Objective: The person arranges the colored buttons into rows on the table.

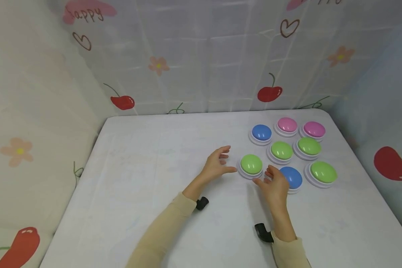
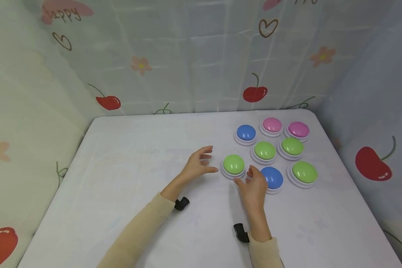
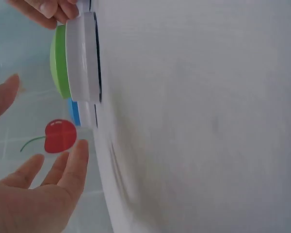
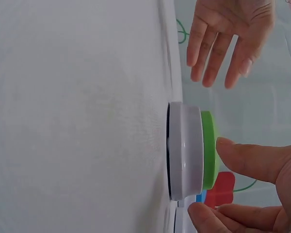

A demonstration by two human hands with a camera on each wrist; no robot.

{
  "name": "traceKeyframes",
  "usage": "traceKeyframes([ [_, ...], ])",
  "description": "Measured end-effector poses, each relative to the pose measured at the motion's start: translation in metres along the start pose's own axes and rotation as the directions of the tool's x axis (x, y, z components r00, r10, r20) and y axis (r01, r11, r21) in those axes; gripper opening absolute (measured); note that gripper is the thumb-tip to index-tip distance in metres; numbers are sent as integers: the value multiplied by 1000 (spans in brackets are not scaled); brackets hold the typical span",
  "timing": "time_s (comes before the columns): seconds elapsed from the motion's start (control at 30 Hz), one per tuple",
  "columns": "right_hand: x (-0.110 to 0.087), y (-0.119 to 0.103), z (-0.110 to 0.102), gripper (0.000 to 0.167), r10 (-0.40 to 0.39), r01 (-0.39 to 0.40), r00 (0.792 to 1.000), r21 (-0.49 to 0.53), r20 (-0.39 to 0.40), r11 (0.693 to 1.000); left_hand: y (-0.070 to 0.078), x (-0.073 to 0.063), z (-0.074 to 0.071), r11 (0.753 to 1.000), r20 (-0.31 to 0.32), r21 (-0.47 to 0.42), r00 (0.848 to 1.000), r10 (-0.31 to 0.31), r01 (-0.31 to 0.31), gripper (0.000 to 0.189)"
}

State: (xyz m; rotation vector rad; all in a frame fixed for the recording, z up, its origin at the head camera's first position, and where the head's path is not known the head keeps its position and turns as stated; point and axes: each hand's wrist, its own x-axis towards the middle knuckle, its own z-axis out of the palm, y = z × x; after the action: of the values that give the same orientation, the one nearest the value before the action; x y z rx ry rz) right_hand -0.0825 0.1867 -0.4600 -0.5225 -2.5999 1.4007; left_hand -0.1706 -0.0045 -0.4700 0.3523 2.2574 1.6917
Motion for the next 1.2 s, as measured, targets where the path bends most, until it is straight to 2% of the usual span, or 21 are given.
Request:
traceKeyframes([
  [0.17,3,3,5,65,-4,4,1000,-63,-4,998,-5,9,7,1000,25,-18,1000,-14,15,81],
  [0.53,6,8,12,63,-41,41,999,-78,0,996,-12,25,20,996,61,-57,996,-62,65,73],
  [0.77,6,8,17,62,-52,51,999,-108,-7,993,-16,29,24,998,84,6,994,-66,66,66],
  [0.97,5,8,20,59,-77,73,997,-134,-25,988,-18,31,28,996,94,83,995,-44,36,64],
  [1.2,5,9,23,56,-104,96,993,-123,-60,988,-18,29,31,985,67,170,997,-43,31,61],
])
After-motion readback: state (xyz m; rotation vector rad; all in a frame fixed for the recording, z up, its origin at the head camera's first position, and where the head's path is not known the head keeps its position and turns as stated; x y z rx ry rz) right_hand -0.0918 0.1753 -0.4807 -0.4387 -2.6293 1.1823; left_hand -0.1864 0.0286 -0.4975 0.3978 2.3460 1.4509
